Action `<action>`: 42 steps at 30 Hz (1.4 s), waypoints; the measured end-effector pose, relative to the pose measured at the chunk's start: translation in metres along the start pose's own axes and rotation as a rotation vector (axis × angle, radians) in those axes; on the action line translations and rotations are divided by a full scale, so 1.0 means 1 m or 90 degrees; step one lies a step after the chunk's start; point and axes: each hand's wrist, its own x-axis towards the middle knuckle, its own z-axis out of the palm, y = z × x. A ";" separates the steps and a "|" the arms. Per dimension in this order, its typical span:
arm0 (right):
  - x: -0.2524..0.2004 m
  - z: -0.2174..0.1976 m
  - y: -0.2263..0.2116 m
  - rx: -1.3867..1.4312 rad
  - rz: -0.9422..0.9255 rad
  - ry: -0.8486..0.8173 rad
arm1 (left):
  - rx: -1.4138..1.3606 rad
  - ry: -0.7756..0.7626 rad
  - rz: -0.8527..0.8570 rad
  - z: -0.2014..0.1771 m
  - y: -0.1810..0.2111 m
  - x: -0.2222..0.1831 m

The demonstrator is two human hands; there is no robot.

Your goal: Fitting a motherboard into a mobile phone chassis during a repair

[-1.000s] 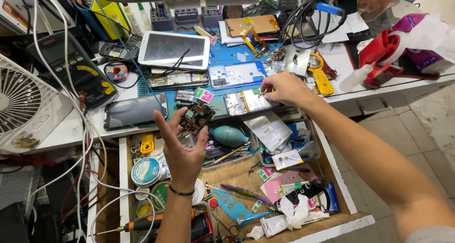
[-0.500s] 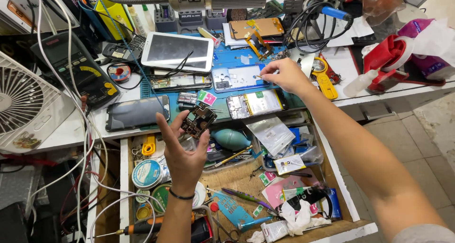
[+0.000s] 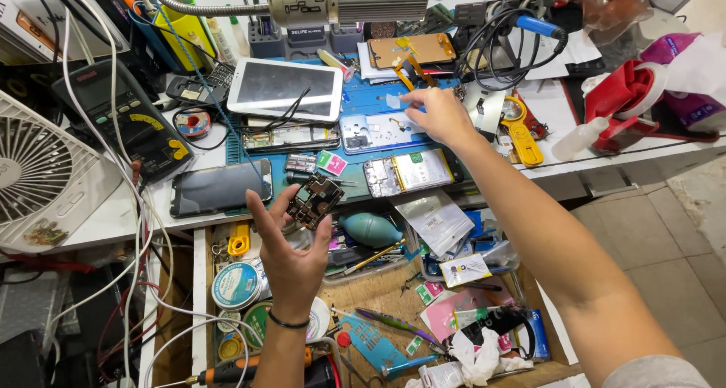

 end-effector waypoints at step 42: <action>-0.104 -0.013 -0.025 -0.353 -0.332 -0.222 | -0.020 -0.028 0.041 -0.006 0.002 -0.004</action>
